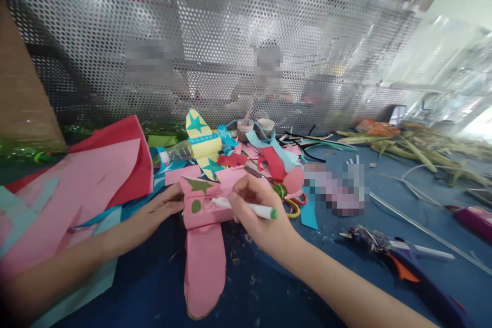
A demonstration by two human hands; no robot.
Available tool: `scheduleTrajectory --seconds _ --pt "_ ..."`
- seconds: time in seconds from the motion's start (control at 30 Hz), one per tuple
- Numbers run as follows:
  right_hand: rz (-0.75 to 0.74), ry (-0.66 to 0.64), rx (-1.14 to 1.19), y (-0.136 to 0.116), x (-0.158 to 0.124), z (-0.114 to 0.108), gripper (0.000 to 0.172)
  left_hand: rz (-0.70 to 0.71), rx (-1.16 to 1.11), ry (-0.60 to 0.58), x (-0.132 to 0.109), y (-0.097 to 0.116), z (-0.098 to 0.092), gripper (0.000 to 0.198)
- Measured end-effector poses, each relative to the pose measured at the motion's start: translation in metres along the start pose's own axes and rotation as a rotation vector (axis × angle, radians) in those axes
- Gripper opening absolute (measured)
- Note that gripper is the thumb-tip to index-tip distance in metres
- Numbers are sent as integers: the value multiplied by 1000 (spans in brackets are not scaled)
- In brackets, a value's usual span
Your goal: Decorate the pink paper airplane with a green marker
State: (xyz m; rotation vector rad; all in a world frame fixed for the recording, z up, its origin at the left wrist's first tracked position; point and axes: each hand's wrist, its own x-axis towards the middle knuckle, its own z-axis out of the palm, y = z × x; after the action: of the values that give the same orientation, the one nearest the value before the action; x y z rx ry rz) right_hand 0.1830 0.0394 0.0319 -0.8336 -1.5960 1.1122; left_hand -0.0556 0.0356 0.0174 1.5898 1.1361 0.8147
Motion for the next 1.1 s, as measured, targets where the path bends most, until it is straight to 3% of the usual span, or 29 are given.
scheduleTrajectory --seconds 0.1,0.2,0.37,0.47,0.97,1.1 --pt "-6 146 147 2 2 -4 27 -54 -7 -22 1 -1 -6 60" --pt "-24 255 294 4 4 -8 34 -32 -13 -158 3 0 -15 61" --pt "40 241 326 6 2 -8 38 105 42 -316 6 0 -27 63" --pt "59 227 304 8 -1 -6 38 69 3 -366 7 -1 -29 63" --pt "16 135 199 11 -5 -3 41 12 -129 -370 8 2 -29 57" --pt "36 281 189 4 4 -9 38 20 -102 -372 9 1 -29 67"
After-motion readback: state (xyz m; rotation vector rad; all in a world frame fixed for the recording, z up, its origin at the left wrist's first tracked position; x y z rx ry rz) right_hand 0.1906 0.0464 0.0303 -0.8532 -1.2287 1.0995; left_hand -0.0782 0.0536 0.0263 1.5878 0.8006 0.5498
